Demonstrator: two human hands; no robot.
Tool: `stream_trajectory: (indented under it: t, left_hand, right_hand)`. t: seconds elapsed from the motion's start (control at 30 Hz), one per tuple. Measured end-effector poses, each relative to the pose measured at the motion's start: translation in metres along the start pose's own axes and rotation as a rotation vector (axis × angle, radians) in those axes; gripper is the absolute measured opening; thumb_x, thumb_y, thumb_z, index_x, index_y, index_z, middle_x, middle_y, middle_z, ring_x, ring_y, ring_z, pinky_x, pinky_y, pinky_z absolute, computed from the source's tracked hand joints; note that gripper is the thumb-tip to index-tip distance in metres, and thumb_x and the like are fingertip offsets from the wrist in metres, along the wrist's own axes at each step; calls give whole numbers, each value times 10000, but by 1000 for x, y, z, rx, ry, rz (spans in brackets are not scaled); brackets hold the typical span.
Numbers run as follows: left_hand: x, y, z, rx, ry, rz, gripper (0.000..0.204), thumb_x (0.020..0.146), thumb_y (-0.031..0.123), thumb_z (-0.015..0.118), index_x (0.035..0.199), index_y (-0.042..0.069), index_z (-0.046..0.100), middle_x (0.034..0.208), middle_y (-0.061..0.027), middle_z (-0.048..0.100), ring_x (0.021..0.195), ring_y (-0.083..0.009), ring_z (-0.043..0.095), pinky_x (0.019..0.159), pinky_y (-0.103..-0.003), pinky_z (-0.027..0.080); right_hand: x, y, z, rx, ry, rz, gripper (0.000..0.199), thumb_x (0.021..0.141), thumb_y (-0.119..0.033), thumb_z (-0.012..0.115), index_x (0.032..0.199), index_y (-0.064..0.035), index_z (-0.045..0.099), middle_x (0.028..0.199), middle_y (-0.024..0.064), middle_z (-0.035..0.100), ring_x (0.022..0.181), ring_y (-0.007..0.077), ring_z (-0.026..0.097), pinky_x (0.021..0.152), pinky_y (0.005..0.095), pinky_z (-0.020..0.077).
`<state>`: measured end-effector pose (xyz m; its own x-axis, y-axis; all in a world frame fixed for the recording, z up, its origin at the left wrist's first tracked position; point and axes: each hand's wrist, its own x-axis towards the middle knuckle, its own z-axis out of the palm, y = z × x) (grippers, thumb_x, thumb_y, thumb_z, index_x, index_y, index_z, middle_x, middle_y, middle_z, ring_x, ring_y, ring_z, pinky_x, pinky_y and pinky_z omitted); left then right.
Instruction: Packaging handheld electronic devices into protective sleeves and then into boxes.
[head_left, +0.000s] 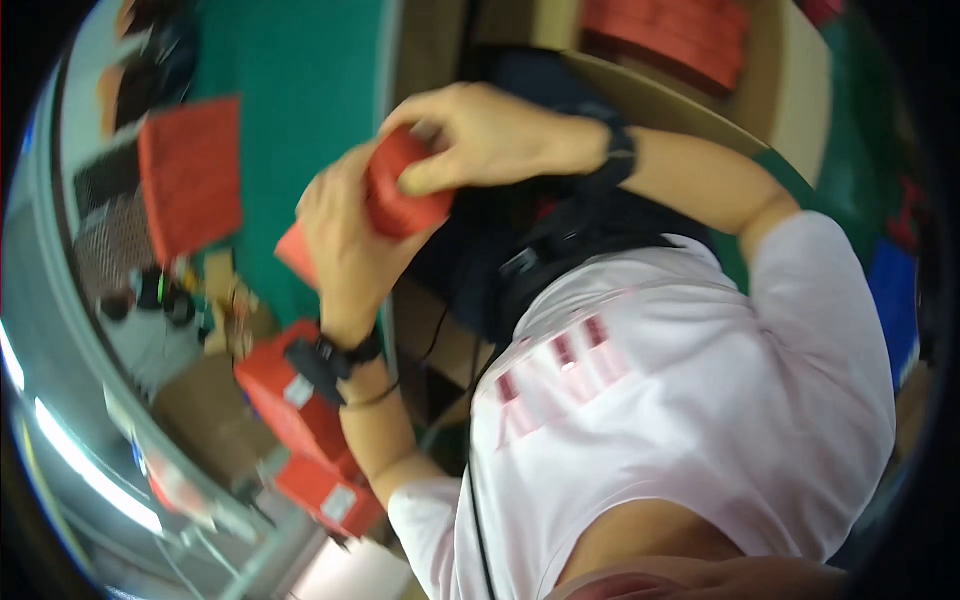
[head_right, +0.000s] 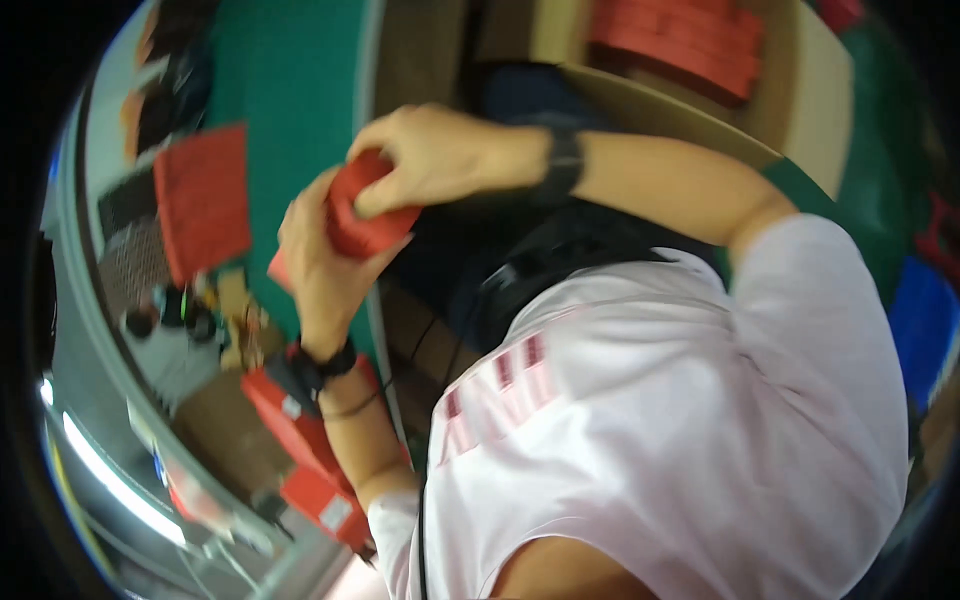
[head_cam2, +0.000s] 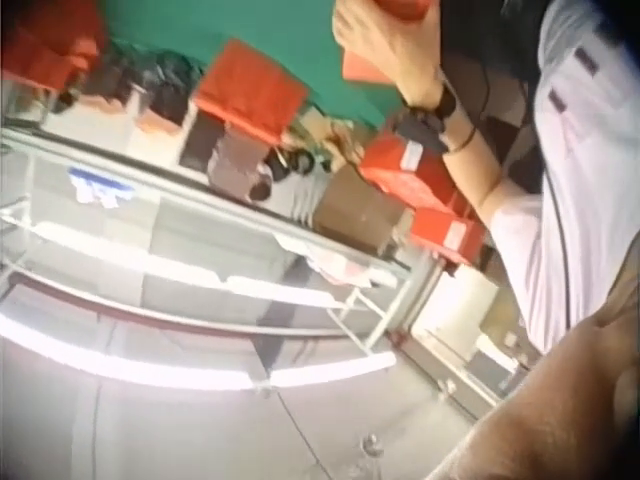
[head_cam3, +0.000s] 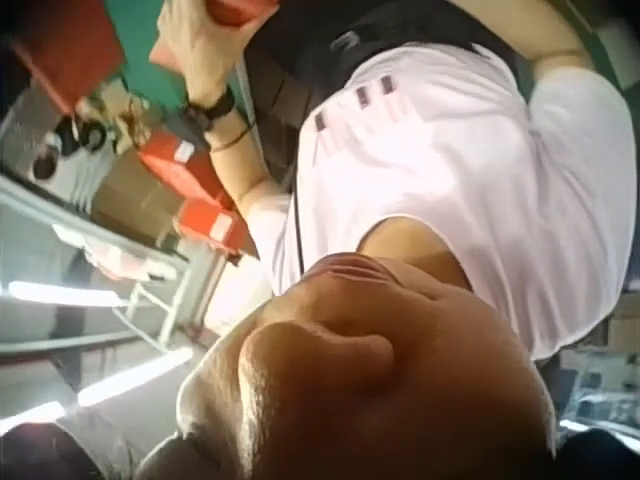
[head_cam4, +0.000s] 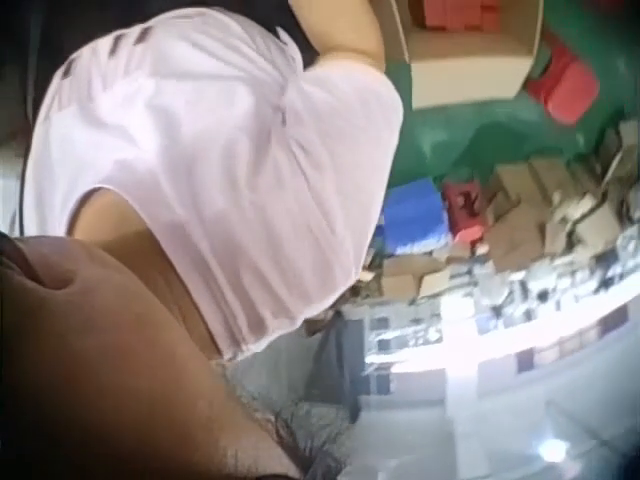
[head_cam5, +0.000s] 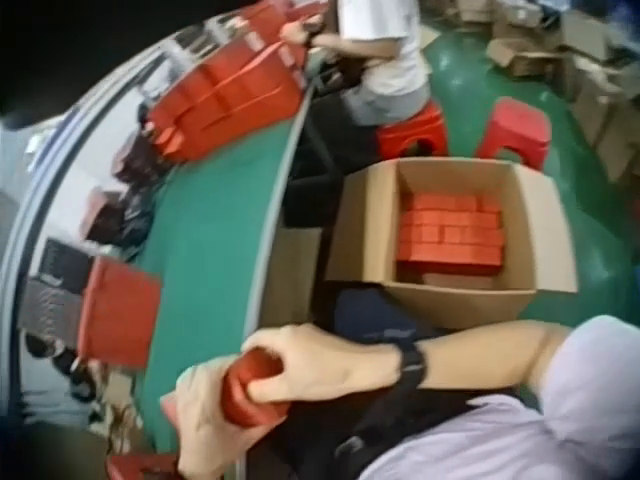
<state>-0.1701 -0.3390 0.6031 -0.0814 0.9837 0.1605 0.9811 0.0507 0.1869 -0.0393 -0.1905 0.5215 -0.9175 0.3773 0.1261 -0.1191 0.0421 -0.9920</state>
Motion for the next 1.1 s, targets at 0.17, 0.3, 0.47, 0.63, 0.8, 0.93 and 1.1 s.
stream_trajectory:
  t: [0.17,0.3,0.47,0.63,0.8,0.93,1.1]
  left_hand:
    - [-13,0,3,43,-15,-49,895,532,214,960,1313,99,539,1218,-86,616,1124,-307,571,990,-436,420]
    - [-13,0,1,48,-23,-95,845,533,209,957,1266,97,553,1172,-86,619,1084,-312,583,968,-436,430]
    - [-14,-5,0,46,-62,-140,793,563,271,940,1234,77,564,1065,-72,617,987,-286,587,904,-418,431]
    - [-15,-11,3,4,-98,-174,823,538,301,952,1227,75,564,1064,-68,614,982,-283,586,895,-413,434]
    - [-14,-16,2,-14,-122,-211,839,524,326,957,1225,84,565,1065,-57,615,993,-284,588,899,-418,436]
    - [-15,-21,1,-57,-118,-238,838,519,336,958,1222,97,568,1089,-49,620,1005,-283,592,923,-423,435]
    - [-18,-24,-2,-100,-114,-265,880,511,353,964,1250,95,563,1135,-56,623,1034,-289,586,952,-428,427]
  right_hand:
    - [2,-7,3,-92,-137,83,476,850,-218,719,1256,3,607,974,143,695,845,176,711,777,299,545]
    - [4,1,14,-63,-54,65,477,849,-227,715,1254,0,606,946,142,690,814,166,696,760,286,531]
    - [9,9,20,-41,-36,60,456,857,-234,695,1244,-10,610,860,98,670,753,144,652,707,280,512]
    - [18,7,12,-12,-199,202,433,866,-295,676,1212,-47,596,758,22,591,681,133,557,611,276,485]
    - [25,7,7,-14,-255,211,469,859,-347,682,1212,-57,576,898,77,603,688,146,582,594,289,501]
    - [30,11,5,-12,-272,135,487,852,-386,714,1177,-54,566,1002,133,577,682,163,602,573,298,514]
    - [42,20,6,127,-318,111,420,845,-344,747,1089,-58,558,946,100,583,678,142,603,546,275,514]
